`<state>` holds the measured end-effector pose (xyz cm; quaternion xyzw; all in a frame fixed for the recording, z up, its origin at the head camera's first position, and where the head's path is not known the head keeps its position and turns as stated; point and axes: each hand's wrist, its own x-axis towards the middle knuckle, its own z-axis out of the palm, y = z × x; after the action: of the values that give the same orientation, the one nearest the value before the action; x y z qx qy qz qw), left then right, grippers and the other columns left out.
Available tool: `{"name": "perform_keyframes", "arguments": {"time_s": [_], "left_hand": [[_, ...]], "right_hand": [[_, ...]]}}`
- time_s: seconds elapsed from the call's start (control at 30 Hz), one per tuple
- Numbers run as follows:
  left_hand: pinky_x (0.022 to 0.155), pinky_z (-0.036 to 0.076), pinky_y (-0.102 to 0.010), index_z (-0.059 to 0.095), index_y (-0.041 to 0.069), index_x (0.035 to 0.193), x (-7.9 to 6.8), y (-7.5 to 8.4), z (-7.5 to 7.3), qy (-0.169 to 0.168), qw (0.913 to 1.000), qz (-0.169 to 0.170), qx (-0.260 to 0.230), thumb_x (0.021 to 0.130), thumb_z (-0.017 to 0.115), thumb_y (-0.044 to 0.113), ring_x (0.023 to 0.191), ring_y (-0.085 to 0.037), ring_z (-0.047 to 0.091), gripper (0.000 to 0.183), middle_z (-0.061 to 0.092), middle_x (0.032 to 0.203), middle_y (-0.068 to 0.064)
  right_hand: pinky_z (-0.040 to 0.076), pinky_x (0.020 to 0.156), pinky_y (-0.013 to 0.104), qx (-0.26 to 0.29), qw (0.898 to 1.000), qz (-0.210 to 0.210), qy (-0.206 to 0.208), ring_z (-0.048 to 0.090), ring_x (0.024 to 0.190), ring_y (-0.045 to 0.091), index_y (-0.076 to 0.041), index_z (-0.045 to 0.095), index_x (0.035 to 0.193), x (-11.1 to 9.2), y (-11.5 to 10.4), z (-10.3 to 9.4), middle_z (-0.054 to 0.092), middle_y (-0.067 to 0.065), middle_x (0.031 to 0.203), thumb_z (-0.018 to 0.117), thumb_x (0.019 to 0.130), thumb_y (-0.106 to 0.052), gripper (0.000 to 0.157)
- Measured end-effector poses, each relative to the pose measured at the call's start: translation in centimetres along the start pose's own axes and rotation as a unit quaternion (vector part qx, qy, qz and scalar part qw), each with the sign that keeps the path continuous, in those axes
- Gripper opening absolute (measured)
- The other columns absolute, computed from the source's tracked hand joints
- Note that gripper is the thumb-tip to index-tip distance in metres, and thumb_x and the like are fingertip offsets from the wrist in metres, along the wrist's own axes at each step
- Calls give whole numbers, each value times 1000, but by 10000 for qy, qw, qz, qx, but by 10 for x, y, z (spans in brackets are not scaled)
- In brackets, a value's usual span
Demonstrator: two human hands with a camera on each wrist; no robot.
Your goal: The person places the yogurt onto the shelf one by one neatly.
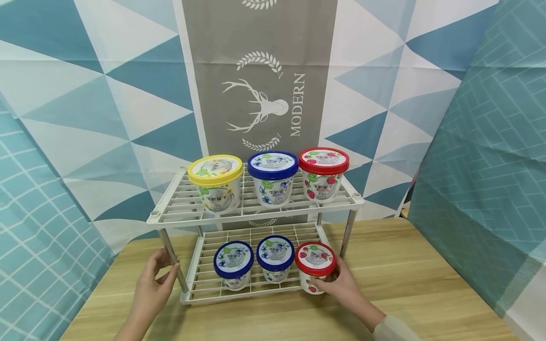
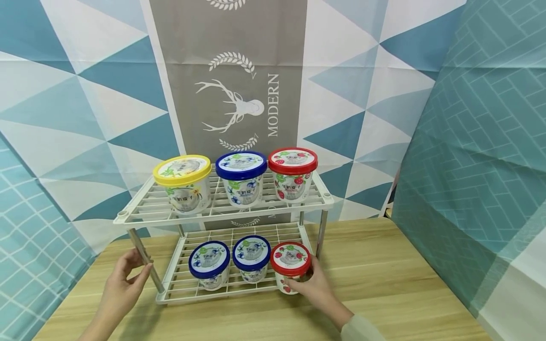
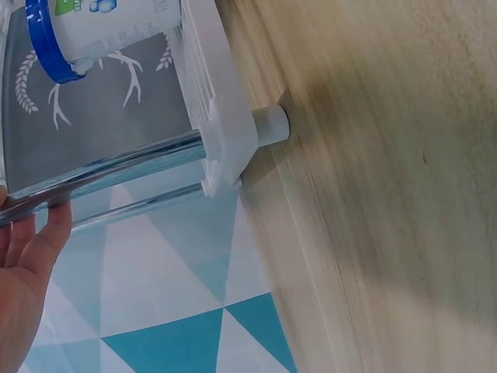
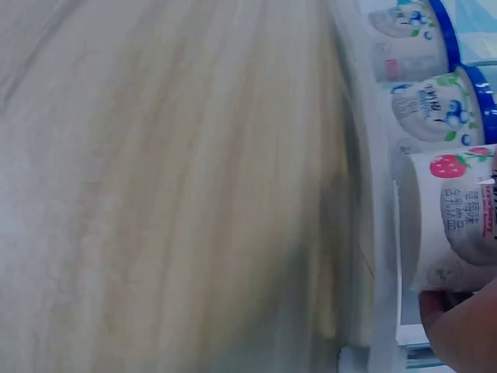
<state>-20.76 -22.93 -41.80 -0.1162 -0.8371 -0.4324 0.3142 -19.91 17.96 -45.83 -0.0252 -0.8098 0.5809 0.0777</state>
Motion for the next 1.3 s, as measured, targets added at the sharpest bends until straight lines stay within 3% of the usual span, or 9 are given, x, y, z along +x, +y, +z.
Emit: {"name": "perform_keyframes", "arguments": {"time_s": [0.13, 0.43, 0.67, 0.87, 1.3], "left_hand": [[70, 52, -2, 45, -5, 120, 0, 1, 2, -71, 9999, 41, -61, 82, 61, -13, 90, 16, 49, 42, 50, 98, 8], [69, 51, 0, 46, -5, 119, -3, 2, 0, 46, 10000, -22, 44, 81, 61, -14, 89, 18, 48, 42, 48, 98, 16], [69, 51, 0, 46, -5, 119, -3, 2, 0, 50, 10000, -1, 16, 81, 61, -14, 88, 17, 48, 42, 48, 97, 15], [69, 51, 0, 46, -5, 119, -4, 1, 0, 67, 10000, -15, 20, 80, 61, -15, 88, 17, 48, 43, 48, 97, 16], [70, 51, 0, 45, -6, 119, 0, 2, -1, 89, 10000, 22, 22, 79, 61, -16, 88, 16, 48, 44, 47, 97, 17]], "right_hand": [[50, 101, 41, -88, 9997, -4, 206, 51, 119, 32, -1, 34, 136, 0, 6, 3, 52, 19, 128, 83, 68, -18, 86], [38, 110, 51, 213, 9987, -57, 454, 42, 127, 41, 4, 21, 142, -1, 3, 17, 42, 26, 136, 84, 67, -15, 99], [41, 108, 45, 425, 9971, -191, 595, 44, 126, 37, 3, 25, 140, 5, 4, 25, 44, 23, 134, 83, 67, -9, 95], [42, 107, 43, 231, 9972, -98, 701, 47, 123, 35, 5, 28, 138, 8, 5, 28, 48, 24, 131, 83, 65, -9, 93], [44, 106, 47, 241, 9976, -19, 652, 47, 122, 36, 6, 30, 136, 12, 3, 27, 47, 25, 130, 80, 68, -7, 86]]}}
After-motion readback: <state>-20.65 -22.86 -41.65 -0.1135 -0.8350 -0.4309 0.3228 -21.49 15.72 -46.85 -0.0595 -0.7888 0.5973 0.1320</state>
